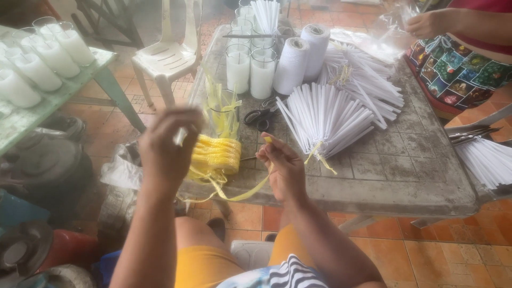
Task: Tying yellow string around bundles of white paper sticks and cutting the string with scissors in a production setting.
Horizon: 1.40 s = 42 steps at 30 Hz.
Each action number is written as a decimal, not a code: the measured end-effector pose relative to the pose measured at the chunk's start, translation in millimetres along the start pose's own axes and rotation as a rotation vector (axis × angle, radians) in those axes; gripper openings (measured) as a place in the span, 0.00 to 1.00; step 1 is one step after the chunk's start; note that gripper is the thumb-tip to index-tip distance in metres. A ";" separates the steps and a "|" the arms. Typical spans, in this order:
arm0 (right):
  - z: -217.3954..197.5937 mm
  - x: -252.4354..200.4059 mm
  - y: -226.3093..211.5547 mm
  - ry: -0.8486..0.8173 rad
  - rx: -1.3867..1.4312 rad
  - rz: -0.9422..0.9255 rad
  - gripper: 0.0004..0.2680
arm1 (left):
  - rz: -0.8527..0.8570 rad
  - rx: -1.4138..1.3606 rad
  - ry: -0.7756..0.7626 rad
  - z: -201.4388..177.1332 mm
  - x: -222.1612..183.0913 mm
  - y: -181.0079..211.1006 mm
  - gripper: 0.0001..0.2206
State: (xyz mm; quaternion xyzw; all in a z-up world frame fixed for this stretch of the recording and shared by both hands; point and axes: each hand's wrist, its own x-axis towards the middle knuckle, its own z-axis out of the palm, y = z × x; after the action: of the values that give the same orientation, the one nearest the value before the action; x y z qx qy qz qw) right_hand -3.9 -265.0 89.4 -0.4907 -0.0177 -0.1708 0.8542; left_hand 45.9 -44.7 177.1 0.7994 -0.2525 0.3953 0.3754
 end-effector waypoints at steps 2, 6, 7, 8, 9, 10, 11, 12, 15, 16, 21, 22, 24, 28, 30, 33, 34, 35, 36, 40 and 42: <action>-5.6 5.9 6.2 0.014 0.043 0.008 0.09 | -0.116 -0.180 -0.273 -28.7 -5.6 34.4 0.05; 2.1 1.4 -2.8 -0.049 0.168 0.140 0.04 | -0.446 -0.608 -0.718 -44.0 -13.1 69.5 0.06; 6.2 -1.7 -2.1 -0.050 0.169 0.143 0.04 | -0.449 -0.605 -0.717 -33.3 -15.9 67.2 0.06; 8.9 -4.7 -2.3 -0.057 0.171 0.155 0.04 | -0.382 -0.603 -0.641 -21.3 -19.1 65.4 0.06; 11.5 -7.8 -2.5 -0.064 0.173 0.168 0.04 | -0.314 -0.600 -0.565 -9.2 -22.2 63.7 0.05; 13.8 -10.6 -3.5 -0.066 0.171 0.165 0.04 | -0.311 -0.602 -0.562 4.5 -31.2 60.5 0.05; 16.1 -13.2 -4.8 -0.068 0.148 0.127 0.03 | -0.418 -0.660 -0.497 18.4 -39.8 57.5 0.07; 18.4 -15.9 -6.0 -0.067 0.128 0.087 0.02 | -0.523 -0.716 -0.435 32.6 -47.7 54.3 0.10; 9.2 -20.8 0.3 -0.065 0.069 0.052 0.02 | -0.647 -0.709 -0.375 19.4 -35.7 71.2 0.19; 10.7 -21.8 -1.6 -0.064 0.067 0.055 0.02 | -0.650 -0.710 -0.375 19.0 -35.4 71.6 0.19; 19.1 -26.2 -10.8 -0.120 -0.020 -0.053 0.04 | -0.628 -0.629 -0.413 27.8 -41.4 60.9 0.15; 19.6 -26.6 -9.5 -0.122 -0.019 -0.054 0.04 | -0.627 -0.628 -0.412 25.3 -39.1 62.8 0.15; 19.7 -28.1 -7.0 -0.125 -0.039 -0.070 0.03 | -0.583 -0.637 -0.391 20.8 -35.1 67.1 0.11; 21.3 -28.6 -10.7 -0.135 -0.044 -0.062 0.03 | -0.575 -0.667 -0.389 22.9 -37.8 63.4 0.10; 21.7 -29.3 -11.3 -0.141 -0.050 -0.090 0.03 | -0.577 -0.696 -0.406 22.5 -38.2 64.2 0.08; 21.3 -27.7 -11.5 -0.171 -0.077 -0.109 0.03 | -0.669 -0.794 -0.390 25.4 -41.7 61.0 0.07; 19.9 -29.7 -14.7 -0.171 -0.076 -0.107 0.03 | -0.670 -0.793 -0.390 30.2 -45.6 54.4 0.07; 18.6 -31.7 -18.0 -0.139 -0.190 -0.221 0.05 | -0.754 -0.864 -0.339 35.0 -49.4 47.8 0.05; 17.6 -33.9 -20.9 -0.105 -0.302 -0.333 0.07 | -0.838 -0.933 -0.286 39.2 -53.5 41.0 0.04; -9.3 -69.7 -28.8 -0.313 -0.098 -0.203 0.09 | -0.711 -0.608 -0.315 21.0 -39.6 44.8 0.02; 9.3 -84.2 -54.5 -0.601 0.344 0.758 0.29 | -0.183 -0.486 -0.314 26.4 -63.1 43.9 0.07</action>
State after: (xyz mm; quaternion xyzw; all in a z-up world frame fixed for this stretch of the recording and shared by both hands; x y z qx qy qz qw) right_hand -98.7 -259.1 122.9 -0.3425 -0.1113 0.3049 0.8817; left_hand -8.5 -85.0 132.2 0.7568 -0.3217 0.1594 0.5463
